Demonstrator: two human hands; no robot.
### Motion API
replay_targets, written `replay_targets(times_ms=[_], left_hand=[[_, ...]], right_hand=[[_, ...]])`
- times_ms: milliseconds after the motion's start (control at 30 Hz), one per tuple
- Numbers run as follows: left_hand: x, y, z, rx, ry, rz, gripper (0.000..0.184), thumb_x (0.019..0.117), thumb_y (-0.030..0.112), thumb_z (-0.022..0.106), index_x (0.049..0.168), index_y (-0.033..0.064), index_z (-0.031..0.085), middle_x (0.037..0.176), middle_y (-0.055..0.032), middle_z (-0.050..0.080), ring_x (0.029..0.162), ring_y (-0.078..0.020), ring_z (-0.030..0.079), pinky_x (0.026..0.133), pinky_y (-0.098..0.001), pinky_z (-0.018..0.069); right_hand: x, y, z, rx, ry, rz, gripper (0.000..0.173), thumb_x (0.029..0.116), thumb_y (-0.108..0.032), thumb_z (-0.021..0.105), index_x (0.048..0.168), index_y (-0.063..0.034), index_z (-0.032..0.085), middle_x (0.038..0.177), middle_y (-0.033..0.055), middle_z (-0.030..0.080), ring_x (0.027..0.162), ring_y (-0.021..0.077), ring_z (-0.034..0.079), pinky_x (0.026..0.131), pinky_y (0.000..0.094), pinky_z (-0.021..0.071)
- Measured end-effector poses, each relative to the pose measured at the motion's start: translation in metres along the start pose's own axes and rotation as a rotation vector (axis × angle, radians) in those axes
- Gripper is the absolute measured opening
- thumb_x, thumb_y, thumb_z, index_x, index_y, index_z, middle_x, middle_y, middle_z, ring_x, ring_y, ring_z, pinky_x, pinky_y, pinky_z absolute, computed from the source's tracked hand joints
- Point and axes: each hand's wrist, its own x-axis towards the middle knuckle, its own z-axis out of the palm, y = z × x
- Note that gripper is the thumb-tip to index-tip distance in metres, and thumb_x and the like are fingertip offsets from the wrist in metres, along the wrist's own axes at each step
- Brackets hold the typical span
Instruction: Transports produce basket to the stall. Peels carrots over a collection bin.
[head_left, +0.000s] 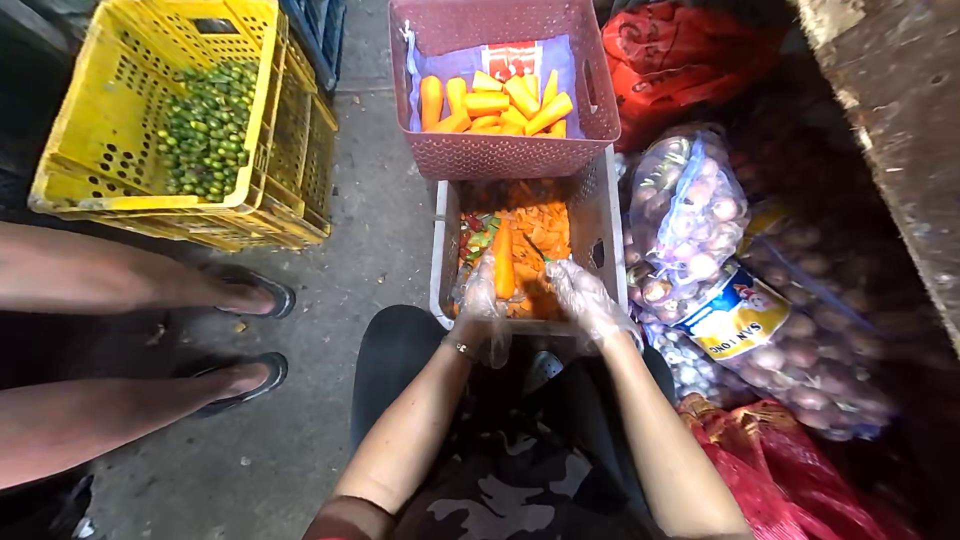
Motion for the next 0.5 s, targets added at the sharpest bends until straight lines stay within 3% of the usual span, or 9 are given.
replay_targets(times_ms=[33,100,133,200,300,367,500], left_hand=[[0.000,-0.002,0.000,0.056,0.021,0.018,0.042,0.1113,0.042,0.032,0.138,0.0166,0.053,0.106,-0.0055,0.062,0.083,-0.0135,0.061,0.072,-0.0317,0.0539],[0.000,-0.002,-0.003,0.229,-0.006,0.077,0.042,0.1110,0.030,0.036,0.149,0.0152,0.046,0.131,-0.0105,0.059,0.107,-0.0176,0.060,0.090,-0.0377,0.0524],[-0.002,-0.001,-0.002,0.285,0.001,0.089,0.043,0.1109,0.029,0.036,0.150,0.0144,0.045,0.136,-0.0123,0.057,0.113,-0.0195,0.059,0.095,-0.0402,0.0506],[-0.006,0.000,0.002,0.310,0.033,0.081,0.043,0.1113,0.030,0.035,0.149,0.0137,0.045,0.136,-0.0123,0.057,0.115,-0.0190,0.058,0.096,-0.0397,0.0492],[-0.005,-0.006,-0.003,0.449,0.004,0.149,0.044,0.1099,0.018,0.039,0.152,0.0079,0.042,0.143,-0.0182,0.054,0.126,-0.0239,0.055,0.106,-0.0428,0.0455],[-0.003,-0.007,-0.004,0.420,-0.002,0.148,0.043,0.1108,0.019,0.037,0.152,0.0069,0.042,0.141,-0.0182,0.055,0.123,-0.0223,0.056,0.104,-0.0408,0.0466],[-0.002,-0.005,0.002,0.183,0.020,0.041,0.045,0.1126,0.038,0.030,0.138,0.0087,0.054,0.105,-0.0089,0.062,0.083,-0.0139,0.061,0.074,-0.0318,0.0537]], right_hand=[[-0.010,-0.004,0.002,0.013,-0.040,-0.050,0.046,0.1107,-0.042,0.040,0.127,-0.0065,0.064,0.111,0.0193,0.070,0.105,0.0327,0.068,0.094,0.0577,0.0518],[-0.029,-0.009,0.009,-0.002,-0.091,-0.089,0.046,0.1091,-0.042,0.044,0.125,-0.0058,0.067,0.105,0.0182,0.072,0.100,0.0307,0.070,0.091,0.0545,0.0535],[-0.036,-0.006,0.016,-0.014,-0.062,-0.118,0.047,0.1085,-0.043,0.044,0.123,-0.0047,0.068,0.101,0.0179,0.072,0.096,0.0303,0.071,0.088,0.0531,0.0541],[-0.043,-0.002,0.025,-0.055,0.010,-0.152,0.051,0.1074,-0.046,0.044,0.119,-0.0046,0.070,0.094,0.0185,0.073,0.090,0.0331,0.072,0.083,0.0551,0.0554],[-0.035,-0.007,0.028,-0.112,0.023,-0.109,0.051,0.1076,-0.047,0.045,0.121,-0.0039,0.069,0.095,0.0212,0.073,0.093,0.0376,0.072,0.085,0.0576,0.0545],[-0.022,-0.007,0.029,-0.138,-0.015,-0.059,0.054,0.1076,-0.051,0.042,0.125,-0.0059,0.066,0.099,0.0207,0.072,0.098,0.0372,0.071,0.088,0.0583,0.0535],[0.003,-0.006,0.026,-0.098,-0.061,-0.003,0.053,0.1096,-0.050,0.037,0.137,-0.0109,0.060,0.105,0.0227,0.072,0.102,0.0408,0.070,0.089,0.0632,0.0522]])
